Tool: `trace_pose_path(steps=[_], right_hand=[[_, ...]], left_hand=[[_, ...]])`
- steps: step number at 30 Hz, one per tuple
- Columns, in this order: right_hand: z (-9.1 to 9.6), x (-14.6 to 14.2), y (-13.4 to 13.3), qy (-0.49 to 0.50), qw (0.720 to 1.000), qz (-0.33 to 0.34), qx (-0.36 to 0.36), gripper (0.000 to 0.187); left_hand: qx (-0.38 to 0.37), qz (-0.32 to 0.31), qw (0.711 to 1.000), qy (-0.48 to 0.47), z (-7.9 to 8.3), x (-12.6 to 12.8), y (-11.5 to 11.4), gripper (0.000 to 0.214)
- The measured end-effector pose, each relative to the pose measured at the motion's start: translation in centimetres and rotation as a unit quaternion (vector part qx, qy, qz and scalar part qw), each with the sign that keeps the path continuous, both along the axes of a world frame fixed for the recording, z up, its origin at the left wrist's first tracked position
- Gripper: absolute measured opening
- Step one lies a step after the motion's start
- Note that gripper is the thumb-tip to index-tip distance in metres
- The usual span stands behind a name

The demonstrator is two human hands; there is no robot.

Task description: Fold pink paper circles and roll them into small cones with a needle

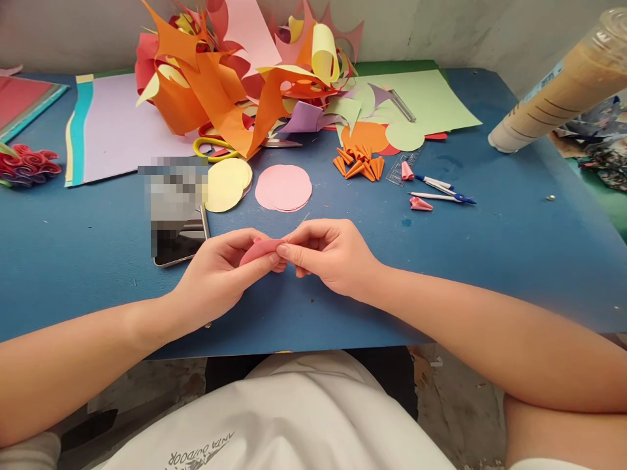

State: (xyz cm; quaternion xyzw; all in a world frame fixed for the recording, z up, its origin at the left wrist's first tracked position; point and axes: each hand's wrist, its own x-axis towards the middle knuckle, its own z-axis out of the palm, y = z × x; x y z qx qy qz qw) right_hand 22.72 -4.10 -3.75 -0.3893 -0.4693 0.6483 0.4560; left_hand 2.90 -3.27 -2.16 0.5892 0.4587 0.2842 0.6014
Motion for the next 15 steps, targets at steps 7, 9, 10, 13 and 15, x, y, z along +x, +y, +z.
trace_pose_path(steps=[7,9,10,13,15], right_hand=[[-0.29,0.04,0.05,0.009,1.000,0.029,0.008,0.008],[-0.36,0.01,0.02,0.014,0.999,0.033,0.014,0.002],[-0.40,0.00,0.00,0.014,0.999,0.034,0.015,0.001],[-0.53,-0.02,-0.07,0.002,0.999,0.030,0.020,0.005],[-0.62,-0.01,-0.11,-0.008,1.000,0.019,0.023,0.011]], left_hand=[[0.003,0.002,1.000,-0.001,-0.15,0.04,-0.11,0.019],[-0.001,0.000,1.000,-0.005,-0.20,0.00,-0.08,0.019],[-0.003,0.000,1.000,-0.006,-0.21,-0.04,-0.06,0.020],[-0.011,0.003,1.000,-0.015,-0.14,-0.11,0.00,0.018],[-0.015,0.005,1.000,-0.016,-0.03,-0.11,0.03,0.016]])
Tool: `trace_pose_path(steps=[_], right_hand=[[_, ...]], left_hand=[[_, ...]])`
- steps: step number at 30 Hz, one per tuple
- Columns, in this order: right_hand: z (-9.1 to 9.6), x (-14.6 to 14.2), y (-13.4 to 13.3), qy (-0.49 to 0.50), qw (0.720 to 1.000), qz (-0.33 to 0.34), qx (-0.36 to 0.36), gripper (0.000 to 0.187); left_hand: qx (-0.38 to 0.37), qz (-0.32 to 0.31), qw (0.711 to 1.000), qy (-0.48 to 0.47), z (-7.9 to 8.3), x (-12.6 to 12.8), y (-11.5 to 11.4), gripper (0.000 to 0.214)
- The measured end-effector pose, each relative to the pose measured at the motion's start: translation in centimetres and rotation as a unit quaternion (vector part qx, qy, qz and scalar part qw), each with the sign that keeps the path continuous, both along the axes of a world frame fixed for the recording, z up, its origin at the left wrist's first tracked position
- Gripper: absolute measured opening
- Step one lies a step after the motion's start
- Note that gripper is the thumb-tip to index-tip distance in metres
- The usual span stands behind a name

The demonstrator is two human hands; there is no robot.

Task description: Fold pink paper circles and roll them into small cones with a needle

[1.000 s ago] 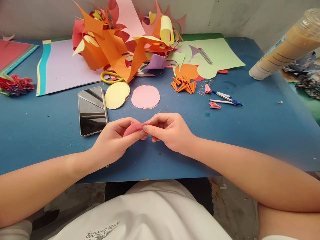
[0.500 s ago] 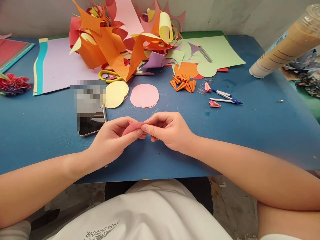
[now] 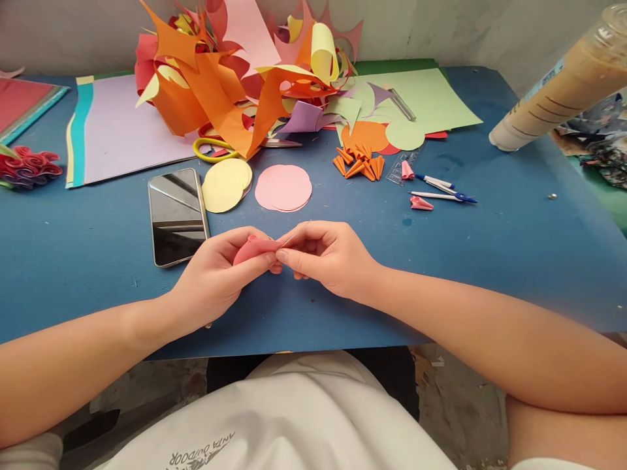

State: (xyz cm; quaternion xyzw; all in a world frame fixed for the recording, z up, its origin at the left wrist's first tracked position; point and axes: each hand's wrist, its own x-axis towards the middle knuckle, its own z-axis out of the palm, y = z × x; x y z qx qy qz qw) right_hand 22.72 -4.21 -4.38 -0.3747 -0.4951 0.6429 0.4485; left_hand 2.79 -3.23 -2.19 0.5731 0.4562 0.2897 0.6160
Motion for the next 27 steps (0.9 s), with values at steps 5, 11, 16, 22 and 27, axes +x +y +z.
trace_pose_path(steps=[5,11,16,22,27], right_hand=[[-0.06,0.08,-0.09,-0.018,0.999,-0.029,-0.011,0.023],[-0.10,0.01,-0.09,-0.008,1.000,-0.026,-0.002,0.017],[-0.12,-0.06,-0.05,-0.029,0.999,-0.030,0.001,0.009],[0.07,-0.10,0.00,-0.015,0.999,-0.035,0.004,0.009],[-0.11,-0.09,-0.11,-0.009,1.000,-0.021,0.006,0.014]], left_hand=[[0.002,0.002,1.000,0.021,0.23,0.11,0.06,0.014],[0.010,-0.005,0.999,0.031,0.20,0.16,-0.07,0.015],[0.038,-0.004,0.998,0.058,0.05,0.28,-0.23,0.014],[0.054,-0.001,0.996,0.064,0.25,0.37,-0.28,0.021],[0.068,0.004,0.995,0.069,0.44,0.21,-0.23,0.020]])
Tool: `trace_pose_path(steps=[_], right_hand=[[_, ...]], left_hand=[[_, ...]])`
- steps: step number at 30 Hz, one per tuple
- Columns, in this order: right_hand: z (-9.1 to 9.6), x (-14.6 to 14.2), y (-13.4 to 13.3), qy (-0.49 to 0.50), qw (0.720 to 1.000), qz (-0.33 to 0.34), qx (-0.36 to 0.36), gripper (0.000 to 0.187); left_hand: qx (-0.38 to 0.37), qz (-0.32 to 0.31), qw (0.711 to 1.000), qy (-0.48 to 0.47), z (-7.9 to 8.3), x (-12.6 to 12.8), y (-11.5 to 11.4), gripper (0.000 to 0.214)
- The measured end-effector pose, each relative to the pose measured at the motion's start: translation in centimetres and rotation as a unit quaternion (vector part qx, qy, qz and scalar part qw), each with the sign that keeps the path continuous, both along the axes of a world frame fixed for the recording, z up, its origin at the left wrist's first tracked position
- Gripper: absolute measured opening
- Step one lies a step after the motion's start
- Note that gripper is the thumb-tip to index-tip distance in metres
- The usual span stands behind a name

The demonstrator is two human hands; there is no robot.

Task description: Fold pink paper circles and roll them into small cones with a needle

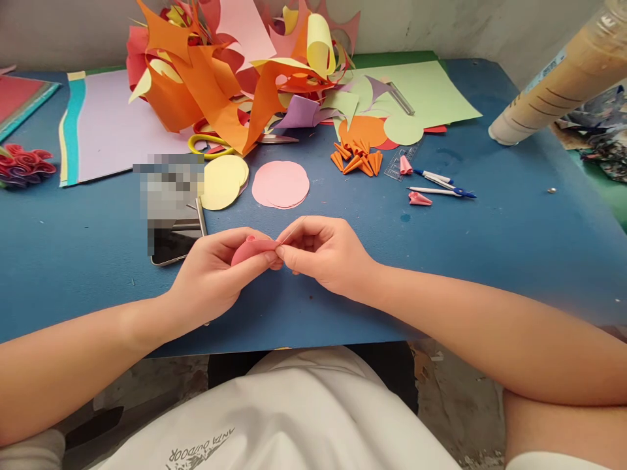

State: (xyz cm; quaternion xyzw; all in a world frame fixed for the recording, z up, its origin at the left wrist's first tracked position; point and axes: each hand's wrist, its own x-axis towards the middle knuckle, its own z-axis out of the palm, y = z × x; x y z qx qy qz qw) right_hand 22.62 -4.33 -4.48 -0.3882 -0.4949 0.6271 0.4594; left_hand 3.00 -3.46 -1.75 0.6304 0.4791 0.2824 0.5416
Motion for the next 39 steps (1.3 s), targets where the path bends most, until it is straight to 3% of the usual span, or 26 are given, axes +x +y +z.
trace_pose_path(steps=[7,14,24,31,35,39], right_hand=[[-0.13,-0.03,-0.08,-0.005,1.000,-0.001,-0.008,0.022],[0.12,0.02,-0.09,0.023,1.000,0.010,-0.019,0.014],[0.44,-0.22,-0.18,0.030,0.999,0.011,-0.006,0.019],[0.14,-0.29,-0.17,0.041,0.998,0.024,0.037,0.007],[0.07,-0.33,-0.13,0.025,0.998,0.018,0.050,0.004],[0.07,-0.19,-0.23,0.000,0.999,-0.001,0.050,0.004]], left_hand=[[-0.021,-0.014,1.000,-0.012,-0.05,-0.13,0.03,0.022],[-0.047,-0.018,0.997,-0.054,0.21,-0.01,-0.01,0.015],[-0.061,-0.019,0.995,-0.075,0.08,-0.24,-0.09,0.012],[-0.095,-0.017,0.990,-0.106,0.08,-0.09,-0.07,0.013],[-0.080,-0.027,0.991,-0.107,-0.13,-0.22,0.07,0.014],[-0.034,-0.016,0.999,-0.039,-0.25,-0.32,0.06,0.019]])
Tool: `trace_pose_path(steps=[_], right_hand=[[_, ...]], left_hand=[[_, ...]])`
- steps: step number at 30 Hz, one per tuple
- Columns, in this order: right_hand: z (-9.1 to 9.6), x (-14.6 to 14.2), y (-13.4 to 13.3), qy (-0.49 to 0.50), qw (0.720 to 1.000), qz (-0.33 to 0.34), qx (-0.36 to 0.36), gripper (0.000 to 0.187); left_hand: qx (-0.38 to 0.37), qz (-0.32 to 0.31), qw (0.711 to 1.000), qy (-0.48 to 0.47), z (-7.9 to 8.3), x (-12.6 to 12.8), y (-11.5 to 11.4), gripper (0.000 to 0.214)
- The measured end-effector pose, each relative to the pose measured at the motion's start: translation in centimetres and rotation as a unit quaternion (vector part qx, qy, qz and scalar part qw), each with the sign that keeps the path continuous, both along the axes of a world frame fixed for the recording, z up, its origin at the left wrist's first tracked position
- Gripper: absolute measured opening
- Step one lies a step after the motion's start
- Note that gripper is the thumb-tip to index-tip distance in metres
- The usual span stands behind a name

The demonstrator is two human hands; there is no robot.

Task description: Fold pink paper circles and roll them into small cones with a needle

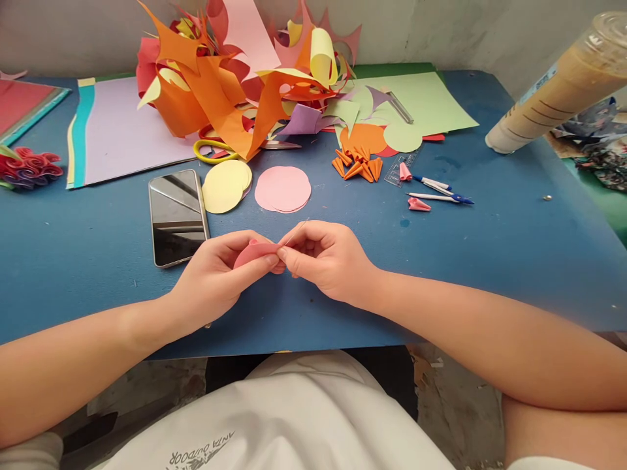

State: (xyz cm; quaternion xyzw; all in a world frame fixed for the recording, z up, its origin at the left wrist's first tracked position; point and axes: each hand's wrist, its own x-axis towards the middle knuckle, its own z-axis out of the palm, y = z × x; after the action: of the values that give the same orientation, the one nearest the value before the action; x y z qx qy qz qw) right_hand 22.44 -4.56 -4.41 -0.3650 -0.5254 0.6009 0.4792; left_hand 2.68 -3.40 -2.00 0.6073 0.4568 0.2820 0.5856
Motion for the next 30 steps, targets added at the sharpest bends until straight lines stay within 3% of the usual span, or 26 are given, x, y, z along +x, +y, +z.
trace_pose_path(steps=[4,11,17,24,30], right_hand=[[-0.06,0.15,-0.21,-0.013,1.000,-0.015,-0.007,0.011],[0.00,0.08,-0.39,0.023,0.999,0.014,0.020,0.018],[-0.08,0.11,-0.12,0.047,0.998,0.023,-0.030,0.028],[-0.02,0.18,0.04,0.008,1.000,-0.005,-0.027,0.022],[0.09,0.14,0.08,-0.017,1.000,0.014,0.004,0.011]], left_hand=[[0.044,0.014,0.998,0.043,0.36,0.02,-0.30,0.019],[0.045,-0.014,0.998,0.038,0.89,0.08,-0.53,0.020],[0.055,-0.015,0.998,0.022,0.58,0.06,-0.45,0.018],[0.021,-0.033,0.999,0.005,0.53,0.30,-0.23,0.016],[0.018,-0.029,0.998,0.055,0.62,0.28,-0.18,0.018]])
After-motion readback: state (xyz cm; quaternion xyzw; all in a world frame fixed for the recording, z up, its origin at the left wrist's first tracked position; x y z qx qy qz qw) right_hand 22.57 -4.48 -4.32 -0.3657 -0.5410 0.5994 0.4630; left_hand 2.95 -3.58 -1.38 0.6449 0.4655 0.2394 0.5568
